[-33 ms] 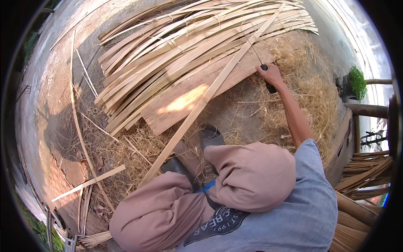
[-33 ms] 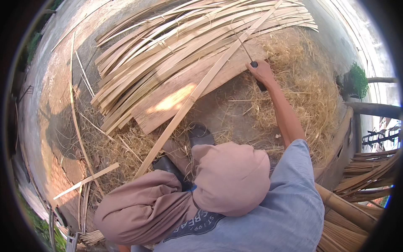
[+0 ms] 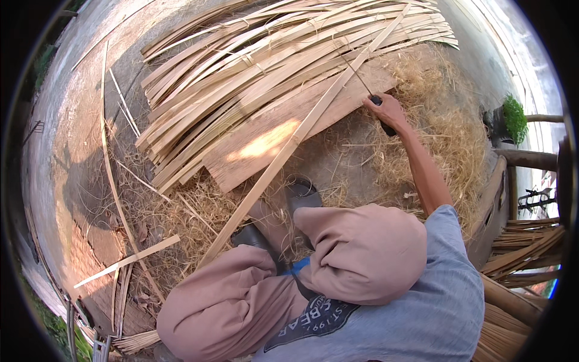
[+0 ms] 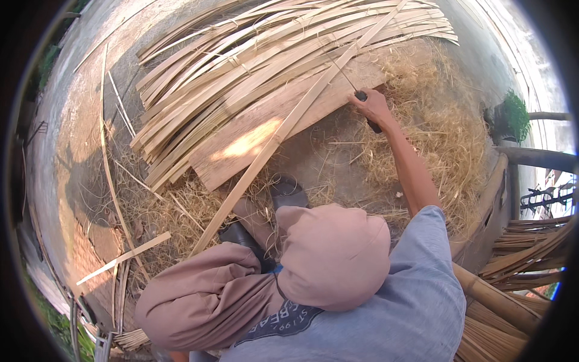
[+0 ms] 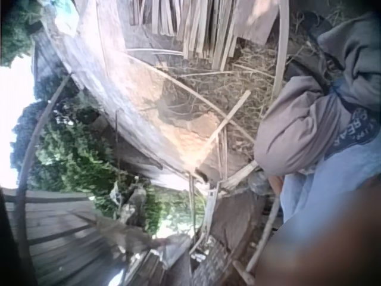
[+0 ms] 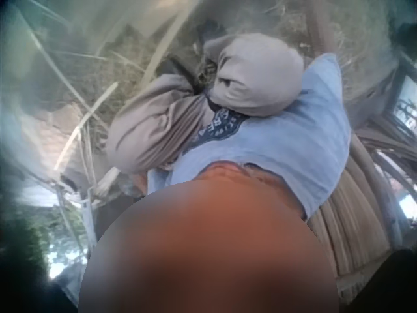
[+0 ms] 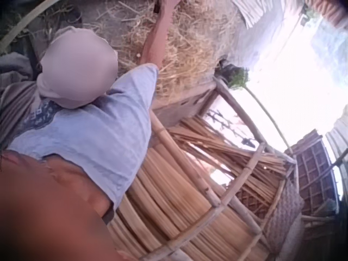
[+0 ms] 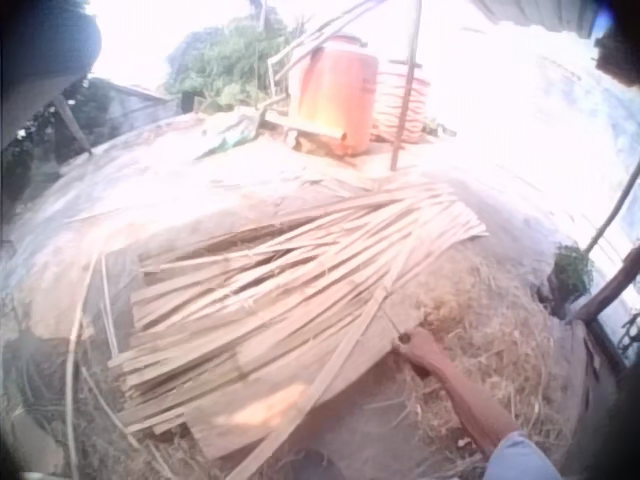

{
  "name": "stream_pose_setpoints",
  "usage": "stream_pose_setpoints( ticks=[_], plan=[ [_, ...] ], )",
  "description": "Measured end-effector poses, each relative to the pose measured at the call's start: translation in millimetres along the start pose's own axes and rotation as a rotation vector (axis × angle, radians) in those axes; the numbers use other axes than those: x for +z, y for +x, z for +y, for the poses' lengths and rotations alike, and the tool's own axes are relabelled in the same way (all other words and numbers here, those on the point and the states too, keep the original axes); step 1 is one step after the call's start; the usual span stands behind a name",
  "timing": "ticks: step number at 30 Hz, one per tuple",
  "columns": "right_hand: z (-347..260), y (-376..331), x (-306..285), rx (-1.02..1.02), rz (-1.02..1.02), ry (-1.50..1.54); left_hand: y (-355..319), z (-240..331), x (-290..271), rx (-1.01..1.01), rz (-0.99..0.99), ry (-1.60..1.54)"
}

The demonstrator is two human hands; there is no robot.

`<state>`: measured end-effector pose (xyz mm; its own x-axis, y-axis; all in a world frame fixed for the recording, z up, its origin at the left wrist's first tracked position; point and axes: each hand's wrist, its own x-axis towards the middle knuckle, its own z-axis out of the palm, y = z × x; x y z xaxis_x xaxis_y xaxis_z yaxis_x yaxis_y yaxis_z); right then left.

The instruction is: The person sits on the ground and uses a knife to split long bamboo strips into thinner slats. They repeatedly position a strip on a wooden block, split it, and add the resulting slats to a growing pile.

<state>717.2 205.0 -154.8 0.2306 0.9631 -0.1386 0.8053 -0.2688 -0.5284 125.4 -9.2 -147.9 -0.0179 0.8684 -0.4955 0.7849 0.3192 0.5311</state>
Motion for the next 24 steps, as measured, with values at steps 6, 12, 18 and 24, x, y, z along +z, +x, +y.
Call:
stream_pose_setpoints(
  ticks=[6,12,18,24],
  plan=[
    [-32,-79,51,0.395,-0.149,0.726,1,4,2,0.007,-0.005,-0.007],
    [-44,-141,76,0.044,-0.289,0.297,-1,7,3,0.001,-0.003,-0.009],
    [-54,-151,89,-0.118,-0.194,0.148,0,13,3,0.008,0.000,-0.014],
    [-51,-157,108,-0.092,-0.215,0.280,4,17,3,0.016,0.008,-0.014]
  ],
)
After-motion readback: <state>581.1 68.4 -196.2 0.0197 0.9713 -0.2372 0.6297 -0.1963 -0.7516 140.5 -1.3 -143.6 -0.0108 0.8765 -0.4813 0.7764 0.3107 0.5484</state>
